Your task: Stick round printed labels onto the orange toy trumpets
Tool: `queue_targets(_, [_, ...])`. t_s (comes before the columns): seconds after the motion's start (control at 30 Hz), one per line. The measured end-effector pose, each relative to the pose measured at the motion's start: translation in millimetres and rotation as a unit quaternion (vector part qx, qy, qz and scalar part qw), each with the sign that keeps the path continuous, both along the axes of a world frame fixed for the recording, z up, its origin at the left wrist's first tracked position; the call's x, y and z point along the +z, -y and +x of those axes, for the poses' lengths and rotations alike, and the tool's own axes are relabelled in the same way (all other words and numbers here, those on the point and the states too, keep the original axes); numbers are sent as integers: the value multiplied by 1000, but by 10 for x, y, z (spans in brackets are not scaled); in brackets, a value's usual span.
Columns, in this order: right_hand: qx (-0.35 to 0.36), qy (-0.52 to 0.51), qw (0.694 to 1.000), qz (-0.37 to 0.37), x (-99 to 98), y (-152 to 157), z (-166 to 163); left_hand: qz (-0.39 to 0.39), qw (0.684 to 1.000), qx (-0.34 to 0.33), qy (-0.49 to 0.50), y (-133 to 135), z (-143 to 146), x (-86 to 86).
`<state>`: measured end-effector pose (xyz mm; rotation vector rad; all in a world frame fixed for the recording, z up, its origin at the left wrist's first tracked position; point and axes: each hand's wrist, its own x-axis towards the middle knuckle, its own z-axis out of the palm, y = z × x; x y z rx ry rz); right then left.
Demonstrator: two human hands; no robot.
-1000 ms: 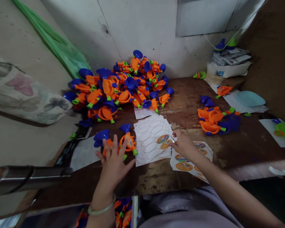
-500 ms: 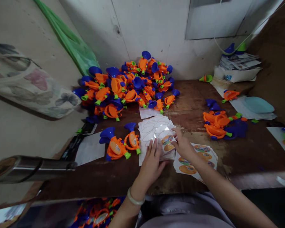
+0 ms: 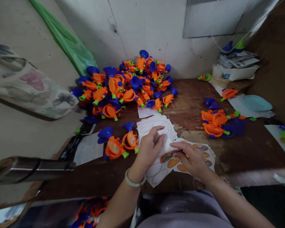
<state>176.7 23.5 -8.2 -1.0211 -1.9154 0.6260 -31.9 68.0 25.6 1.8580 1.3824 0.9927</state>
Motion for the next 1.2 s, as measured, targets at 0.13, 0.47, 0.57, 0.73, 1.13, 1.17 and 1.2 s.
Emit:
queue_targets(0.13, [-31,-5,997,69,137,92,-3,-35,996,-25,76,98,44,179])
queue_targets(0.47, [-62,-15,980,187,153,194,34,-99,987,3,123,48,134,250])
queue_targets(0.57, [-121,-43,977,172,88,324,82,-59,989,51,129,-58,69,282])
queue_targets(0.73, [-161,-126,971,121,106,337,154,-27,991,56,123,-149,54,379])
queue_targets(1.13, [-76,-130,987,48,86,194,123,-42,989,29,137,-122,184,411])
queue_targets(1.17, [-78,-135,986,51,107,194,116,-39,990,28,134,-125,185,418])
queue_targets(1.2, [-82,-137,985,60,127,194,111,-40,990,24,131,-129,188,421])
